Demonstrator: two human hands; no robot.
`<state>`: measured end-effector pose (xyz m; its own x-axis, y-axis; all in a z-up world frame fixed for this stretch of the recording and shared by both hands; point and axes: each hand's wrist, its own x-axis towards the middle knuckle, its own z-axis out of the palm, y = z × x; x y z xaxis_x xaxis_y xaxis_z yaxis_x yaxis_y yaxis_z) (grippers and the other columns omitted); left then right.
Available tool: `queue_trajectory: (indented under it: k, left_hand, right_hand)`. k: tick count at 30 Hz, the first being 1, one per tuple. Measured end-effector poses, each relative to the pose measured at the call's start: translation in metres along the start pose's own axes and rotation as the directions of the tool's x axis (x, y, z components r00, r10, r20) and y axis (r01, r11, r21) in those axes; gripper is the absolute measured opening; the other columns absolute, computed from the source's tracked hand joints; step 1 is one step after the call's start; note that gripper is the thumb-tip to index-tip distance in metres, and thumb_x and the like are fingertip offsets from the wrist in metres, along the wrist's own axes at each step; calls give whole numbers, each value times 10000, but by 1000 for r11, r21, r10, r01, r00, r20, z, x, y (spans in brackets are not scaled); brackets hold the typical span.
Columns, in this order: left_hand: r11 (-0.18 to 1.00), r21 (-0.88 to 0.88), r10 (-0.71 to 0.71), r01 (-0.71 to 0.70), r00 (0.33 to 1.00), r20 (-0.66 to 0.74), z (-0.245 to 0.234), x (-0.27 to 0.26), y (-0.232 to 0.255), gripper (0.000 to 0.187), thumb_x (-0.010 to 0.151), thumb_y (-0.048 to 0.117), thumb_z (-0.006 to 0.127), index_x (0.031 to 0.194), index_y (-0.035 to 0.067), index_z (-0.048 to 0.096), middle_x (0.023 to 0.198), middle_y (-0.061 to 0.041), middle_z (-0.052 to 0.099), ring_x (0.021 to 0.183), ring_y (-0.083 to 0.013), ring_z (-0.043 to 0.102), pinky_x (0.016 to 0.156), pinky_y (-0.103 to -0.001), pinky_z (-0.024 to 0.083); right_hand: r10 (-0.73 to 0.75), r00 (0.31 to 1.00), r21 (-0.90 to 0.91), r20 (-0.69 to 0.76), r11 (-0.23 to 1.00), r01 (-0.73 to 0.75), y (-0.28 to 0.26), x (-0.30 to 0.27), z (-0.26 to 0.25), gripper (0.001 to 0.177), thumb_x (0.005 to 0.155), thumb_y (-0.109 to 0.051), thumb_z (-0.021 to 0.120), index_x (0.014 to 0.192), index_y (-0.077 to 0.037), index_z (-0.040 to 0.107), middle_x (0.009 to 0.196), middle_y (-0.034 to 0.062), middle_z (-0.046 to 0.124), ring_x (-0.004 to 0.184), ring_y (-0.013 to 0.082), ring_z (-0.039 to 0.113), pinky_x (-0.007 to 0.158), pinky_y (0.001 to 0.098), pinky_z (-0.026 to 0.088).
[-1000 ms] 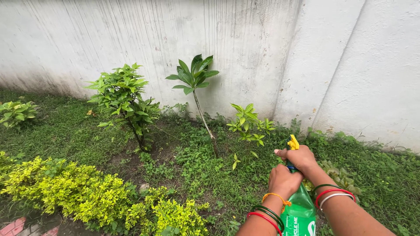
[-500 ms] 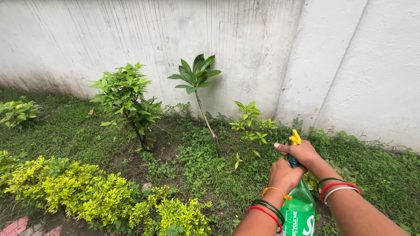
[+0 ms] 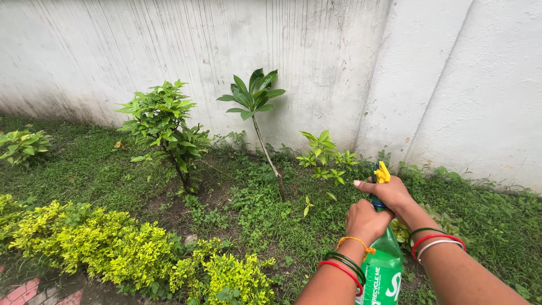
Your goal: The person sprays liquid from a plastic bottle onto various bushes and small plants along a paved walkway before finally spraying their own hand.
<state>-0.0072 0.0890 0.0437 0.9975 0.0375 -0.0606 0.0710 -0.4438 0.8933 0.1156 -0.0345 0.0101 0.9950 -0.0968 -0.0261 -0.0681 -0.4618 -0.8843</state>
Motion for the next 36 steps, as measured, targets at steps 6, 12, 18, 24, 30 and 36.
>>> queue_trajectory:
  k: [6, 12, 18, 24, 30, 36]
  left_hand:
    - [1000, 27, 12, -11, 999, -32, 10, 17, -13, 487, 774, 416, 692, 1016, -2, 749, 1096, -267, 721, 1075, -441, 685, 945, -513, 532]
    - [999, 18, 27, -26, 999, -45, -4, 8, -5, 515, 758, 425, 716, 1018, -18, 742, 1108, -285, 706, 1082, -444, 672, 962, -510, 524]
    - [999, 15, 38, -37, 998, -50, 2, 12, -12, 497, 776, 419, 680, 1025, -5, 747, 1103, -282, 717, 1074, -446, 681, 950, -518, 529]
    - [999, 23, 36, -35, 998, -46, -4, 8, -12, 542, 782, 452, 697, 1019, -34, 737, 1104, -293, 708, 1079, -449, 678, 953, -517, 528]
    - [999, 14, 31, -30, 999, -36, -5, 0, -16, 561, 740, 433, 725, 1066, -24, 721, 1133, -285, 698, 1100, -441, 668, 977, -502, 518]
    - [1000, -10, 19, -20, 999, -28, 2, 2, -21, 544, 773, 442, 706, 1060, -20, 719, 1132, -281, 705, 1096, -444, 672, 970, -512, 520]
  right_hand:
    - [57, 978, -323, -201, 939, -121, -31, -25, 1, 667, 676, -651, 864, 778, 6, 802, 843, 152, 791, 783, 256, 739, 786, 396, 563]
    - [-8, 992, -226, -124, 974, -21, -38, -26, 3, 577, 639, -605, 863, 804, -56, 793, 832, 126, 778, 792, 263, 742, 779, 416, 563]
    - [26, 985, -196, -170, 979, -60, -41, -36, 2, 584, 643, -610, 862, 780, -45, 804, 811, 105, 793, 802, 255, 767, 774, 391, 574]
    - [57, 963, -362, -262, 919, -154, -60, -55, 7, 659, 742, -701, 840, 755, -43, 823, 823, 128, 771, 831, 274, 721, 797, 406, 539]
    - [-34, 994, -130, -103, 991, 21, -21, -25, 9, 528, 607, -613, 859, 750, -112, 772, 814, 91, 781, 808, 274, 737, 775, 447, 566]
    - [81, 974, -345, -212, 926, -152, -49, -60, 8, 658, 736, -702, 809, 708, -45, 801, 785, 112, 783, 814, 272, 747, 803, 418, 557]
